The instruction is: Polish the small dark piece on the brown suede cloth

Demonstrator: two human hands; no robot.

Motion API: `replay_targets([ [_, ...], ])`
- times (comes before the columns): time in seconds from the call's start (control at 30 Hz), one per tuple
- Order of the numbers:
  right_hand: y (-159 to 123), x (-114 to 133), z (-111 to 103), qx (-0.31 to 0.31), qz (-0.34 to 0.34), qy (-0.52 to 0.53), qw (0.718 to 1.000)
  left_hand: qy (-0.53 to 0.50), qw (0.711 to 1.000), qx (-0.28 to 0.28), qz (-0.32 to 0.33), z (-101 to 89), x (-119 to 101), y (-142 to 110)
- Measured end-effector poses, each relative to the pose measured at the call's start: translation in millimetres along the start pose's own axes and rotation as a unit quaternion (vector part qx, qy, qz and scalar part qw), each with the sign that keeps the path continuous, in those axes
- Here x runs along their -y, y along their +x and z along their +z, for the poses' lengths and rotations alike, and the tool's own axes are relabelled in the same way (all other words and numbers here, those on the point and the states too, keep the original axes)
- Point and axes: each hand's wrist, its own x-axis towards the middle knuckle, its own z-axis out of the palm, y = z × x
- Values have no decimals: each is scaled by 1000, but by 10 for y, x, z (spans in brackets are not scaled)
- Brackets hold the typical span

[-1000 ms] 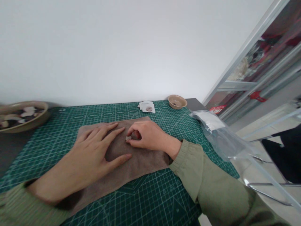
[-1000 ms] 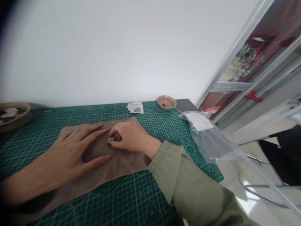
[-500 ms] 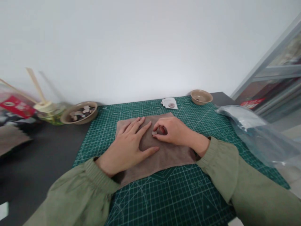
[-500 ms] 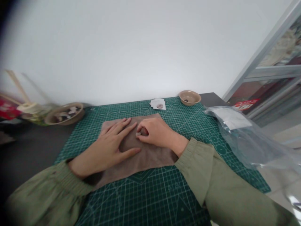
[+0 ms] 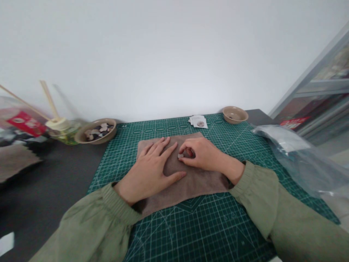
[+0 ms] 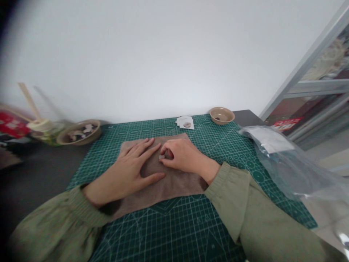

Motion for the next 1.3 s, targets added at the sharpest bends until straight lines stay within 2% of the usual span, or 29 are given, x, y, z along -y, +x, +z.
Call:
replay_targets([
  [0.13,4,0,-7,-6,15,-3,1000,0,1000,-2,5,24,14,8],
  [0.43,5,-8,-14,-7,4,3,1000,0,999,-28,17,137,124,16],
  [0.57,22,-2,-15,5,-11,7,1000,-4,999,-31,19,147,136,24],
  [1.3,9,-20,-52,-8,9,-12,1000,-6,998,-50,25,208,195,28],
])
